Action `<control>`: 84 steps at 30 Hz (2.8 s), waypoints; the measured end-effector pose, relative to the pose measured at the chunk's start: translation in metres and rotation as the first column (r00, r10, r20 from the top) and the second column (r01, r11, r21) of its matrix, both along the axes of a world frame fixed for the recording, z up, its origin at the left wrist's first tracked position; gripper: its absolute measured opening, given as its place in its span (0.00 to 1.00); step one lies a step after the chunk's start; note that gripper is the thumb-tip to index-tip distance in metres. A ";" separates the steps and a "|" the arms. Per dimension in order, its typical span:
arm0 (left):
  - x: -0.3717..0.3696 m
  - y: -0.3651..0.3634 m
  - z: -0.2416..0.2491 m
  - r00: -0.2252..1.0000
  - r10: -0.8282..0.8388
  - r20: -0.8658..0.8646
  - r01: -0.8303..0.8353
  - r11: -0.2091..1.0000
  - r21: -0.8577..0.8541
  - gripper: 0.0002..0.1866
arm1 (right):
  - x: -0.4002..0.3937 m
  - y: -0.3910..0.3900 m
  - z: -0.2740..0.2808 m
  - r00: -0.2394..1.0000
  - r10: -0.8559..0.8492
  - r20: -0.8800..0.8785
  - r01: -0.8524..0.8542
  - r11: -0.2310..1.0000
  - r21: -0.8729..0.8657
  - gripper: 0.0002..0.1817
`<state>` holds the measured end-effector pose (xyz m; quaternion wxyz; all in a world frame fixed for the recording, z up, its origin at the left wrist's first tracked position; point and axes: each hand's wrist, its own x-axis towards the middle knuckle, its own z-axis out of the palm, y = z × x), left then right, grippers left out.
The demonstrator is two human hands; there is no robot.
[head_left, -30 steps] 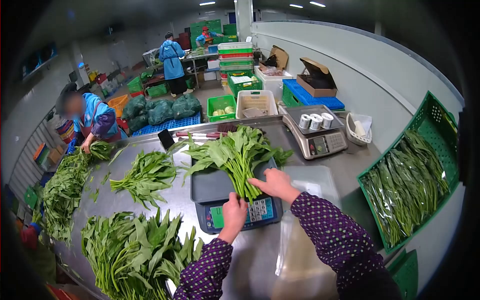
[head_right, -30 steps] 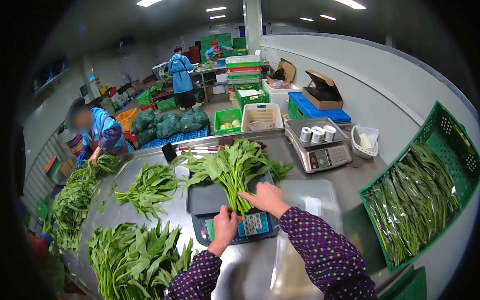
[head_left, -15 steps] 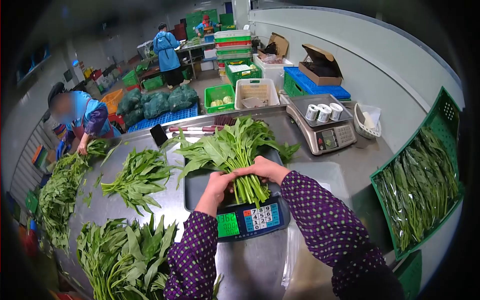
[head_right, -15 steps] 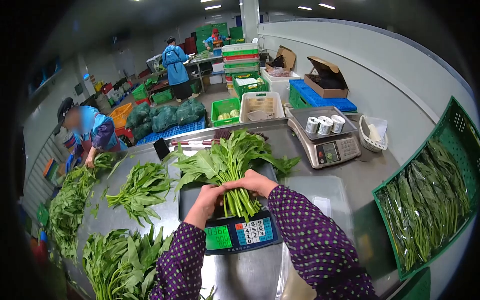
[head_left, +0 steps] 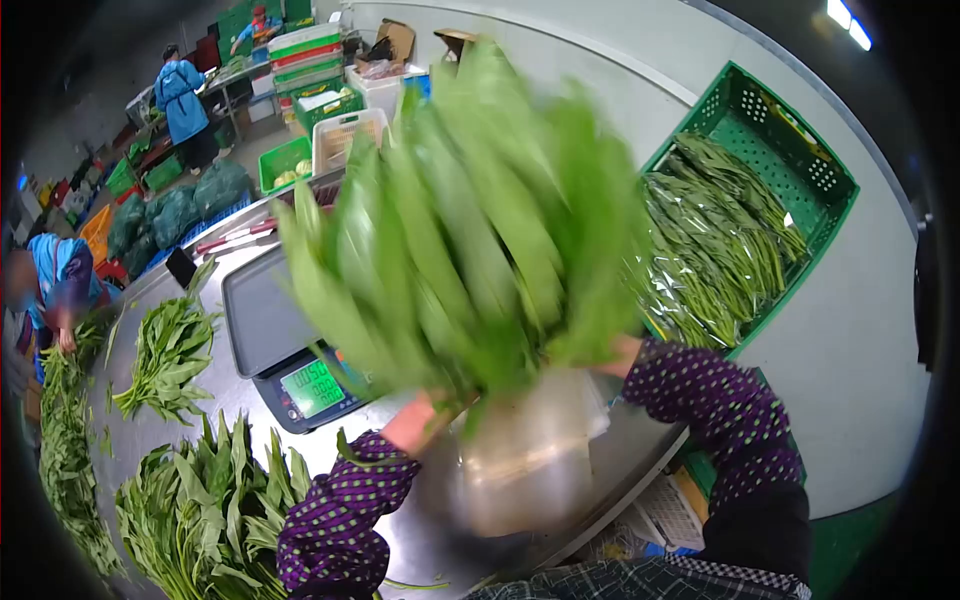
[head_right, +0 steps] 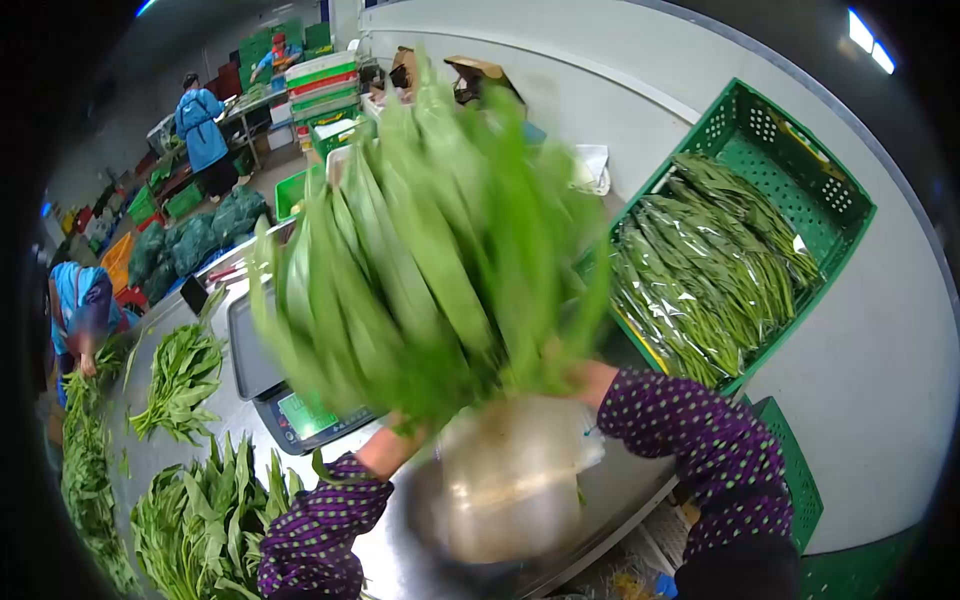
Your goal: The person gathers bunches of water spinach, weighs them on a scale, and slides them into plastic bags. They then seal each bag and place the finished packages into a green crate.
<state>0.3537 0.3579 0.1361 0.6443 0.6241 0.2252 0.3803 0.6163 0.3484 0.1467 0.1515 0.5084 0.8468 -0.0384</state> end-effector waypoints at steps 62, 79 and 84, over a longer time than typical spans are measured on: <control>0.009 -0.148 -0.102 0.973 0.009 -0.232 -0.168 0.718 -0.676 0.43 | 0.039 -0.169 -0.184 0.280 -0.637 -0.719 0.088 0.762 -0.641 0.38; 0.069 -0.201 -0.066 0.742 0.507 -0.439 -0.165 0.772 0.614 0.34 | 0.054 -0.284 -0.007 -0.168 -0.682 -0.712 0.354 0.632 -0.689 0.45; 0.072 -0.137 -0.142 0.479 0.532 -0.698 0.295 0.652 0.699 0.29 | 0.070 -0.386 -0.083 -0.122 -0.684 -0.719 0.620 0.513 -0.594 0.50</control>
